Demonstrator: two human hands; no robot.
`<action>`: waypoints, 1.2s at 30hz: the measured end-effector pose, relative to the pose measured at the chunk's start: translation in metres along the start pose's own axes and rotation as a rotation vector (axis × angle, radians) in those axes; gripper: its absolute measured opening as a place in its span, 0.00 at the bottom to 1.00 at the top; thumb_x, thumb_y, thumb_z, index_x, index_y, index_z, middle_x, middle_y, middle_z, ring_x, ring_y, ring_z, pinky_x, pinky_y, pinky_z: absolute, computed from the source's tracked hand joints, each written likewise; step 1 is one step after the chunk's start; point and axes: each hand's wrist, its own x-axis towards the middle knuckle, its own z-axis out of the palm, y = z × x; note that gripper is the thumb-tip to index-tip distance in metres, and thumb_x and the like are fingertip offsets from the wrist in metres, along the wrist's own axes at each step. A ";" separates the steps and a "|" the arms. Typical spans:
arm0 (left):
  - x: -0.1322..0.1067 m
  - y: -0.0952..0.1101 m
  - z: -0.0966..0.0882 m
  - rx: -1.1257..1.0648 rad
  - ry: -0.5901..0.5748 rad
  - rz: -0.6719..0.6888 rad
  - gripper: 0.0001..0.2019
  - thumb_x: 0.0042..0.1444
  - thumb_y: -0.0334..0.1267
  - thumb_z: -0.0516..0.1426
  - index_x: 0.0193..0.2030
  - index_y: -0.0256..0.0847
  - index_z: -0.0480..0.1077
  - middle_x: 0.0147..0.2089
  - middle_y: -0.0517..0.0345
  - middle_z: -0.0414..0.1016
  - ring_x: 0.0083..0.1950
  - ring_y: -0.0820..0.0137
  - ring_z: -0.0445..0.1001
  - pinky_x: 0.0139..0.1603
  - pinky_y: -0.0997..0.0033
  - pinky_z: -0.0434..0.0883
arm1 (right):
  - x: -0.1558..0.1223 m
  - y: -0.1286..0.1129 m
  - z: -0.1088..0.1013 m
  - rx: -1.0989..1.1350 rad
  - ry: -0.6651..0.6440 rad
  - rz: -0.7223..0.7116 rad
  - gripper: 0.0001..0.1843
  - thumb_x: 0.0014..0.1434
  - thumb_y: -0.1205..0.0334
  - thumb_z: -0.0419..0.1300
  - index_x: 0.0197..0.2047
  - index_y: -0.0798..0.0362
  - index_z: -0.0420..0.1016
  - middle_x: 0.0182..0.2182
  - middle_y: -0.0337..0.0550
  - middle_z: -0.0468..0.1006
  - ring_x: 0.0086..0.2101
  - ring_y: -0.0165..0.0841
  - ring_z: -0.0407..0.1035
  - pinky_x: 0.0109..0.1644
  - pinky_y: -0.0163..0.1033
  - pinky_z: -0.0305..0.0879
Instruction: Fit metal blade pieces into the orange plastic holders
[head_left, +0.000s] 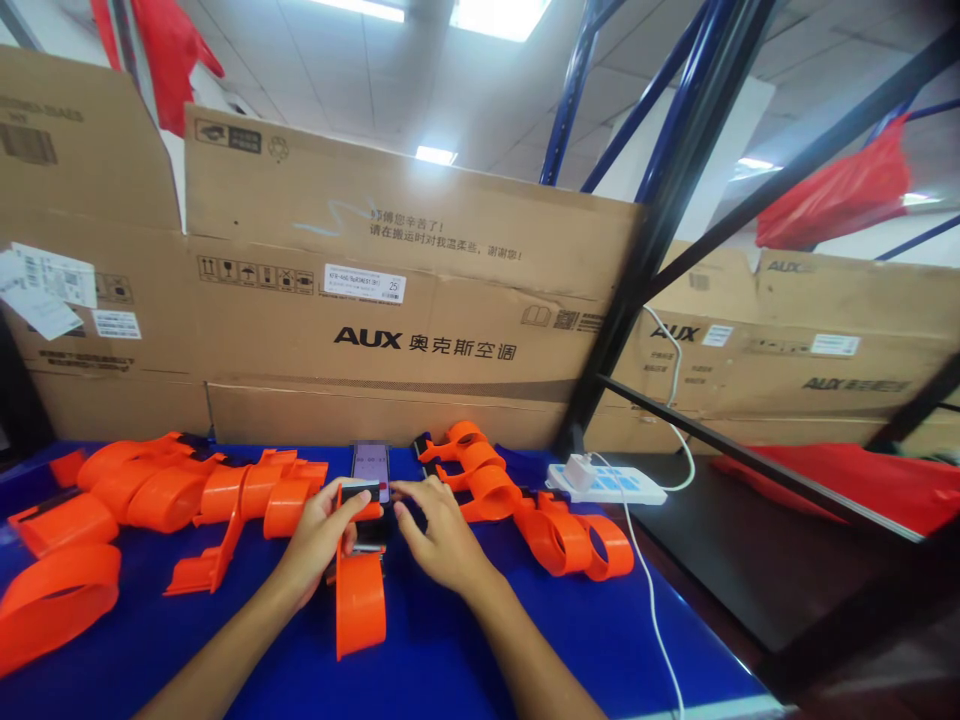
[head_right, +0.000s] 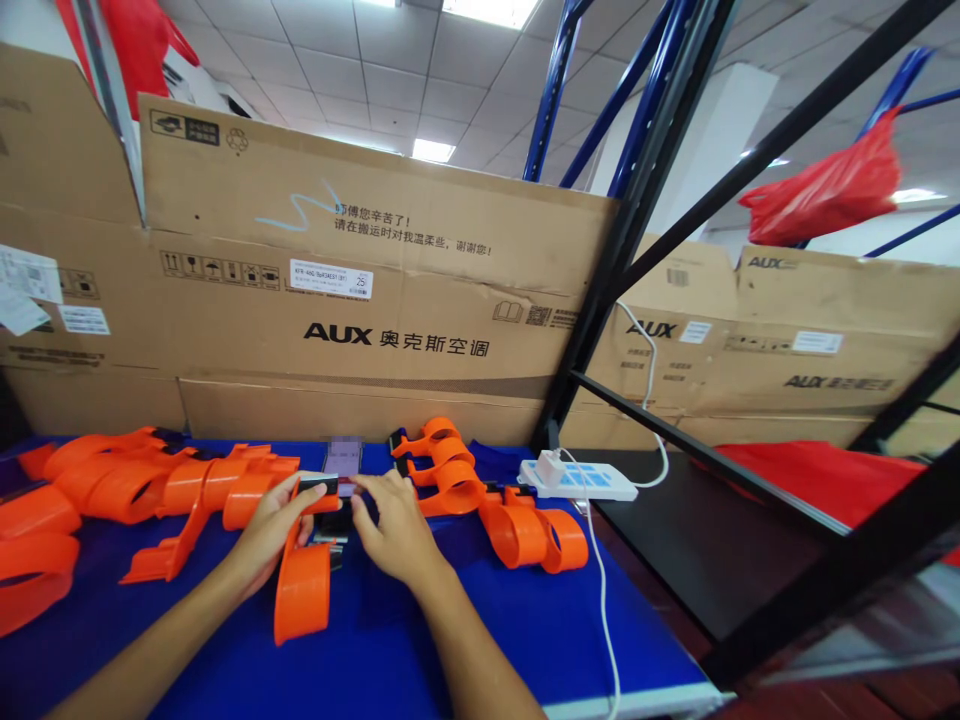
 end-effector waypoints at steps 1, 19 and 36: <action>0.000 0.000 0.000 0.013 -0.011 0.001 0.19 0.55 0.55 0.65 0.42 0.42 0.74 0.18 0.68 0.67 0.14 0.77 0.59 0.17 0.76 0.57 | 0.000 -0.002 0.001 0.059 0.009 -0.035 0.19 0.71 0.60 0.56 0.64 0.48 0.71 0.50 0.47 0.81 0.47 0.41 0.71 0.54 0.47 0.64; -0.009 0.033 -0.008 -0.263 0.072 0.025 0.18 0.56 0.54 0.65 0.39 0.41 0.73 0.15 0.66 0.66 0.15 0.75 0.62 0.18 0.76 0.60 | 0.002 0.002 -0.003 0.087 0.109 0.087 0.10 0.67 0.61 0.61 0.50 0.50 0.77 0.44 0.46 0.81 0.44 0.40 0.73 0.53 0.46 0.66; -0.010 0.019 0.005 -0.152 0.038 -0.034 0.21 0.56 0.60 0.63 0.40 0.42 0.73 0.15 0.67 0.67 0.13 0.76 0.61 0.15 0.78 0.56 | 0.003 -0.007 0.002 0.191 -0.043 0.104 0.12 0.72 0.58 0.56 0.52 0.49 0.79 0.38 0.43 0.84 0.38 0.36 0.75 0.47 0.41 0.66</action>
